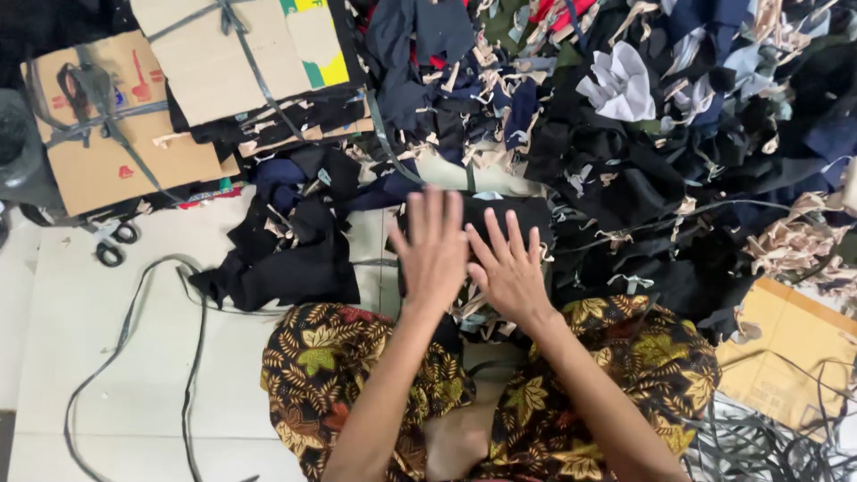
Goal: Sorting through fabric scraps and wrapping a piece around a cardboard template
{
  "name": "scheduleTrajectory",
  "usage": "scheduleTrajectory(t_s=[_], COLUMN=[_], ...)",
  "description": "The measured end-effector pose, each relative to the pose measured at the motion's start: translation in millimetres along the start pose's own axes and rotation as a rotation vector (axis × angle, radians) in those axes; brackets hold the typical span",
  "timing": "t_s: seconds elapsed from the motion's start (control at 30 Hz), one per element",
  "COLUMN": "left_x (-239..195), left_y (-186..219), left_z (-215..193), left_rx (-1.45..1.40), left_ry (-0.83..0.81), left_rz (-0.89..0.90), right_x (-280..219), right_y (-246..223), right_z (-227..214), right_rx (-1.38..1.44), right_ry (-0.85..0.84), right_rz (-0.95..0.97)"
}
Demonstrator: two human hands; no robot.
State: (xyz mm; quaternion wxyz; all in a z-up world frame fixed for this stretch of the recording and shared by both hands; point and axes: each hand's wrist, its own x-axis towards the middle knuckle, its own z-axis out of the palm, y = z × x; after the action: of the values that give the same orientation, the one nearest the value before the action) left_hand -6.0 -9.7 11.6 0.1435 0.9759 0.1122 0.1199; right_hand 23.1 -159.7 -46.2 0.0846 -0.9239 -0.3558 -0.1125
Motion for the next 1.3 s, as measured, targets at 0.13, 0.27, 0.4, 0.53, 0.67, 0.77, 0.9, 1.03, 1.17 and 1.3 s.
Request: scheduleTrajectory(t_s=[0.13, 0.27, 0.4, 0.53, 0.67, 0.77, 0.9, 1.03, 1.17, 1.3], left_x=[-27.1, -34.4, -39.0, -38.0, -39.2, -38.3, -34.2, -35.7, -37.6, -43.6], left_y=[-7.9, -11.5, -11.9, -12.1, -12.3, -14.2, -16.7, -11.0, -11.9, -7.7], left_z=[65.4, 86.3, 84.3, 85.0, 79.0, 83.3, 94.9, 92.7, 80.0, 77.1], left_rx=[-0.008, 0.048, 0.046, 0.037, 0.033, -0.005, -0.025, 0.047, 0.041, 0.006], left_ry=[-0.117, -0.055, -0.015, -0.034, -0.043, -0.07, -0.185, -0.123, -0.146, -0.09], left_rz=[-0.002, -0.057, -0.058, -0.074, -0.076, -0.089, -0.124, -0.118, -0.125, -0.112], right_x=[-12.5, -16.9, -19.3, -19.4, -20.0, -23.0, -67.9, -83.2, -81.6, -80.2], right_y=[6.8, 9.6, 9.7, 11.7, 9.6, 8.7, 9.8, -20.2, -17.3, 3.9], right_z=[35.9, 49.5, 52.6, 54.1, 40.8, 1.2, 8.0, 22.9, 49.7, 80.5], right_rx=[-0.123, -0.103, -0.081, -0.095, -0.052, 0.015, -0.037, 0.074, 0.026, 0.193], right_ry=[0.063, 0.087, 0.132, 0.167, 0.066, 0.126, 0.132, 0.094, 0.083, -0.107], right_rz=[-0.007, 0.005, 0.005, -0.002, -0.014, -0.054, -0.177, -0.189, -0.252, -0.149])
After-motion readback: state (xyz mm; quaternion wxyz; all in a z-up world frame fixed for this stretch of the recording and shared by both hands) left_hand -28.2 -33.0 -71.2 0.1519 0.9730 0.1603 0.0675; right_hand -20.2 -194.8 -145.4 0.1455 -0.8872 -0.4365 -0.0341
